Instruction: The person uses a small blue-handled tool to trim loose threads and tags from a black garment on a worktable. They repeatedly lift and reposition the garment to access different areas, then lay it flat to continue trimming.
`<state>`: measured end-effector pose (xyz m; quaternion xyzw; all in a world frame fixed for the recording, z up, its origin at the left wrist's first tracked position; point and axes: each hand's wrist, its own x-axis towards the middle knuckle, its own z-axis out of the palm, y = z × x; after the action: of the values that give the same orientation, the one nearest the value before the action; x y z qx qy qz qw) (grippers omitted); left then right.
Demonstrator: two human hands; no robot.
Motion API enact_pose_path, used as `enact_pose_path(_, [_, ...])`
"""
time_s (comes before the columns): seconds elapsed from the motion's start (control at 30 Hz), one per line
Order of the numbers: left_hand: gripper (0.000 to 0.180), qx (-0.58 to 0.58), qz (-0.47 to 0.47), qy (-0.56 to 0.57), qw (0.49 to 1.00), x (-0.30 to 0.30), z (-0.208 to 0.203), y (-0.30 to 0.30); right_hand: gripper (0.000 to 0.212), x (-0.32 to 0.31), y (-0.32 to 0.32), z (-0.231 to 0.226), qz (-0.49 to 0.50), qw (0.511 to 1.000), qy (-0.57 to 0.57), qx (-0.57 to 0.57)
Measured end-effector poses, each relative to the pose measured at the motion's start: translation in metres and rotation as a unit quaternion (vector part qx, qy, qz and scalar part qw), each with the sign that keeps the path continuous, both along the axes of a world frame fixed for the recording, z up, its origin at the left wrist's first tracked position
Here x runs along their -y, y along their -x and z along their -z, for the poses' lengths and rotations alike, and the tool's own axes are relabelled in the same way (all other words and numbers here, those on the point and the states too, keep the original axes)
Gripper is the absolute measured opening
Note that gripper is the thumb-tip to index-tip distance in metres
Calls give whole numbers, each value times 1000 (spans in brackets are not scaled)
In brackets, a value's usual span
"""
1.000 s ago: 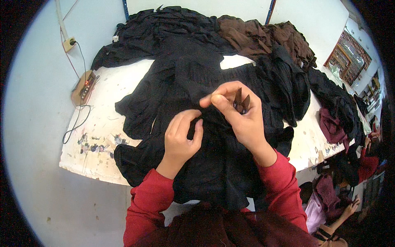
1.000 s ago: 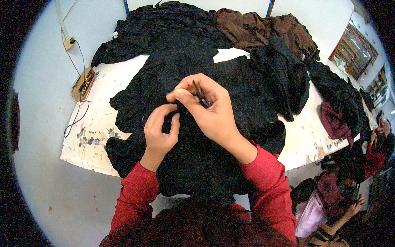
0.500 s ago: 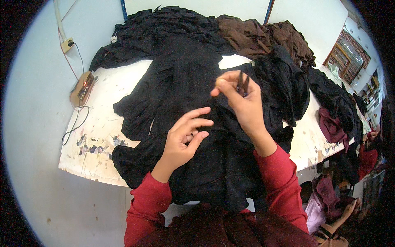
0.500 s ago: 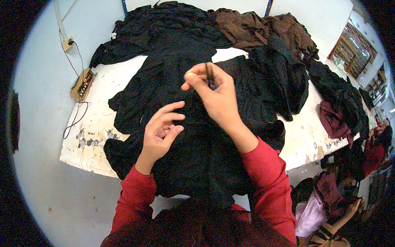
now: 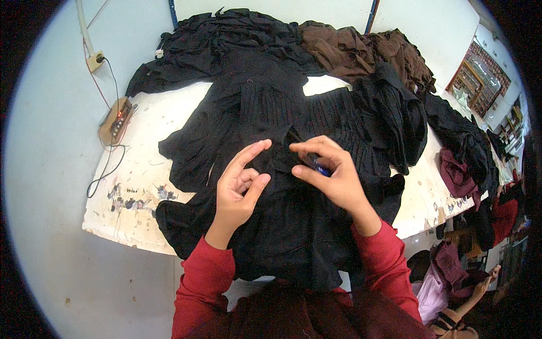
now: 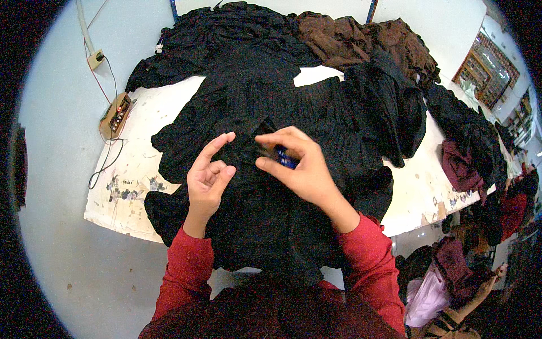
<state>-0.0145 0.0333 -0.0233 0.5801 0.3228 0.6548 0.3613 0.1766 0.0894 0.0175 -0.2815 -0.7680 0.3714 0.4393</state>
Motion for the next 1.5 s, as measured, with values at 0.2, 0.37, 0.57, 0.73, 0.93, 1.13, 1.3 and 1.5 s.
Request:
enact_pose_path(0.2, [53,-32,17,-24,999,2,3,0,25,-1,24,0,-8,998,-57,17])
enact_pose_path(0.37, [54,-5,11,-36,999,0,5,-1,21,-14,27,5,-13,984,-177,-7])
enact_pose_path(0.57, [52,19,23,-35,999,-2,7,-3,14,-10,32,-4,27,977,-211,-10])
enact_pose_path(0.73, [44,-37,12,-49,998,-2,8,2,6,-18,36,-11,16,988,-151,-15])
enact_pose_path(0.93, [44,-28,9,-5,1000,-2,0,0,19,-28,37,-14,3,997,-72,4])
enact_pose_path(1.13, [48,-16,-12,-24,1000,-2,2,5,40,-18,10,-19,117,982,-123,84])
enact_pose_path(1.3, [50,-21,-9,-22,999,-1,2,3,31,-4,11,-1,62,997,1,42])
enact_pose_path(1.5, [50,-30,-4,-3,1000,2,-1,2,28,-3,19,-3,105,990,-33,85])
